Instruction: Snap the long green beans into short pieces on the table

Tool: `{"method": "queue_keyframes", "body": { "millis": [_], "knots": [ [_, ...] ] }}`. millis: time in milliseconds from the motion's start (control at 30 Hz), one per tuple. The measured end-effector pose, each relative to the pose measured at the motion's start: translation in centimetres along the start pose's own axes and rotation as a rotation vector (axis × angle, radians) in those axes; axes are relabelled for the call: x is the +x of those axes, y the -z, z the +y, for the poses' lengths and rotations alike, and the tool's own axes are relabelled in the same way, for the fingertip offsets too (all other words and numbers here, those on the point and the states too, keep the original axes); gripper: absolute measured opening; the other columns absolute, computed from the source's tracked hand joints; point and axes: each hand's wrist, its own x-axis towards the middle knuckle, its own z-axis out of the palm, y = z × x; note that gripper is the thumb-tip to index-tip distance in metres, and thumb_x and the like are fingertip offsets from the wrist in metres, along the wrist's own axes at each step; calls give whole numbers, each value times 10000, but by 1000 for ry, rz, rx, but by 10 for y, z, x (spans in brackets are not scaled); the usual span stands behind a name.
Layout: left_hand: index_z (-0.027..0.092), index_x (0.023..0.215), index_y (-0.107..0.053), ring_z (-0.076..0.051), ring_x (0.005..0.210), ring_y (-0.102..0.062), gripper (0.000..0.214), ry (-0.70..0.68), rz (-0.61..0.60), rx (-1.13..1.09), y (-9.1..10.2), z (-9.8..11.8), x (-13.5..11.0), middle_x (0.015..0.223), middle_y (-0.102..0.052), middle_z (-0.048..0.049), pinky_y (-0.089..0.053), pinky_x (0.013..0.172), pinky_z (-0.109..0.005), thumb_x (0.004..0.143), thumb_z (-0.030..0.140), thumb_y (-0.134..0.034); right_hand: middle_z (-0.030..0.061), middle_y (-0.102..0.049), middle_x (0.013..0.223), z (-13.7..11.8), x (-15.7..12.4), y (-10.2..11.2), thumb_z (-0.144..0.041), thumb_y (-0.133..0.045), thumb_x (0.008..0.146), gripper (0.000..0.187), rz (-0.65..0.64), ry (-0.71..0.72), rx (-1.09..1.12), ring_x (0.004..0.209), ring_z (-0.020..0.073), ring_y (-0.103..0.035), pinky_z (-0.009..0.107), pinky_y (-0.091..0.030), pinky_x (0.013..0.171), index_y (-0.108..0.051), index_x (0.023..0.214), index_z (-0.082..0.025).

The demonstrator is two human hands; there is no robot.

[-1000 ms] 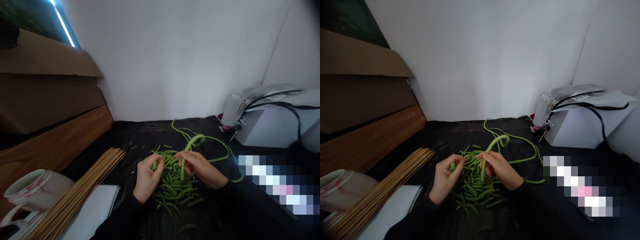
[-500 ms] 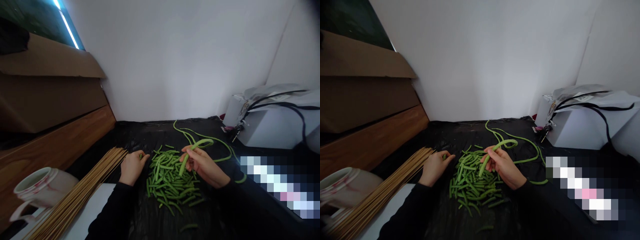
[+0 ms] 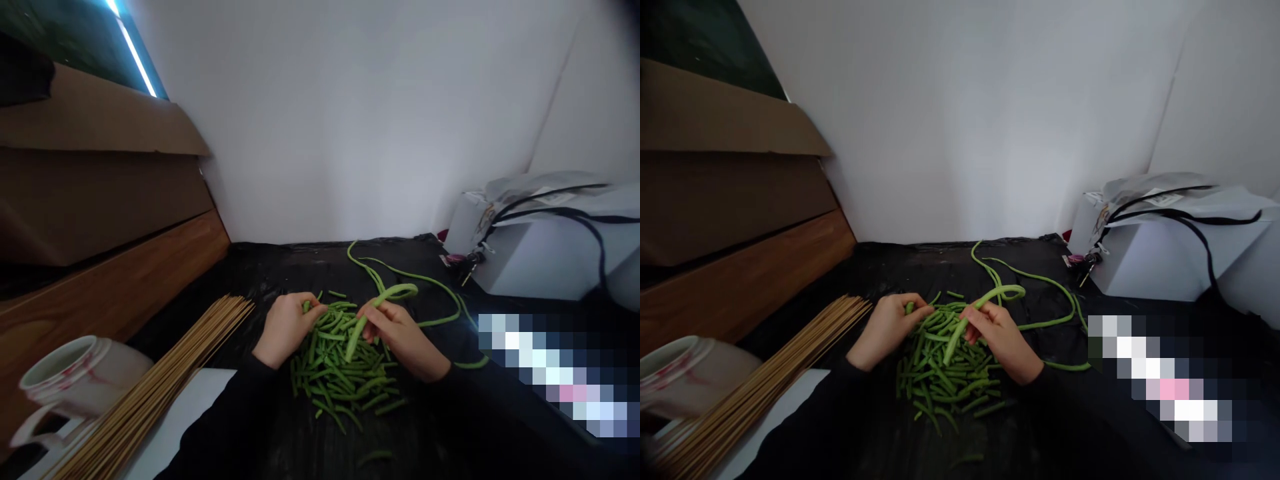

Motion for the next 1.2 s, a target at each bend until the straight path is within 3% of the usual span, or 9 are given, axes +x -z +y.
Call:
{"method": "queue_keyframes", "body": {
  "millis": [67, 133, 267, 400, 500, 667, 767, 1033, 1200],
  "knots": [
    [190, 538, -665, -123, 484, -409, 326, -15, 24, -3, -6, 11, 5, 465, -519, 19, -260, 524, -248, 718, 460, -693, -5, -594, 570, -1, 1, 0, -458, -619, 835, 295, 27, 8, -89, 525, 128, -534, 266, -405, 538, -629, 753, -176],
    [181, 578, -681, -116, 486, -407, 349, -20, 7, -108, -13, 17, 5, 478, -527, 20, -267, 519, -243, 755, 481, -659, -15, -571, 528, -4, 2, 1, -462, -621, 825, 315, 56, 14, -153, 492, 124, -510, 267, -387, 518, -598, 685, -181],
    [163, 676, -714, -120, 531, -474, 351, -29, -165, -376, -29, 24, -6, 570, -617, 2, -321, 526, -229, 793, 483, -630, -34, -517, 475, -7, 3, 1, -449, -636, 801, 344, 118, 36, -233, 453, 117, -464, 264, -349, 483, -531, 590, -198],
    [170, 652, -692, -123, 564, -498, 260, -136, -188, -348, -37, 30, -21, 597, -629, 13, -343, 566, -229, 688, 418, -762, -37, -508, 485, -3, 2, -1, -387, -680, 762, 309, 157, 89, -318, 464, 110, -436, 257, -326, 468, -540, 561, -199],
    [181, 646, -681, -147, 592, -544, 185, -183, -147, -316, -38, 33, -25, 625, -651, -3, -362, 599, -244, 710, 336, -759, -25, -528, 513, -2, 0, -5, -337, -700, 736, 245, 187, 128, -347, 484, 110, -443, 257, -328, 472, -583, 579, -189],
    [190, 721, -705, -192, 702, -610, 150, -264, -149, -269, -33, 32, -24, 717, -693, -48, -401, 677, -267, 823, 289, -658, -49, -529, 512, -6, 1, -2, -391, -663, 800, 204, 184, 108, -51, 442, 105, -467, 242, -347, 449, -614, 841, -197],
    [173, 750, -695, -183, 730, -611, 156, -267, -152, -276, -31, 30, -23, 760, -699, -48, -417, 699, -264, 844, 280, -632, -34, -582, 596, -8, 2, 1, -399, -673, 808, 221, 179, 117, 159, 498, 98, -509, 228, -378, 479, -599, 858, -197],
    [136, 771, -685, -85, 482, -471, 217, -1, -88, -728, -32, 25, -20, 627, -659, -11, -353, 477, -195, 802, 349, -655, -7, -624, 674, -8, 2, 2, -381, -702, 795, 233, 160, 33, 299, 533, 85, -509, 217, -367, 499, -591, 785, -176],
    [117, 806, -705, -73, 476, -470, 234, 72, 11, -867, -37, 25, -18, 672, -695, -34, -380, 482, -191, 773, 348, -684, -7, -620, 677, -7, 0, -2, -390, -700, 798, 247, 162, 40, 278, 529, 84, -503, 219, -359, 493, -582, 777, -174]
  ]
}}
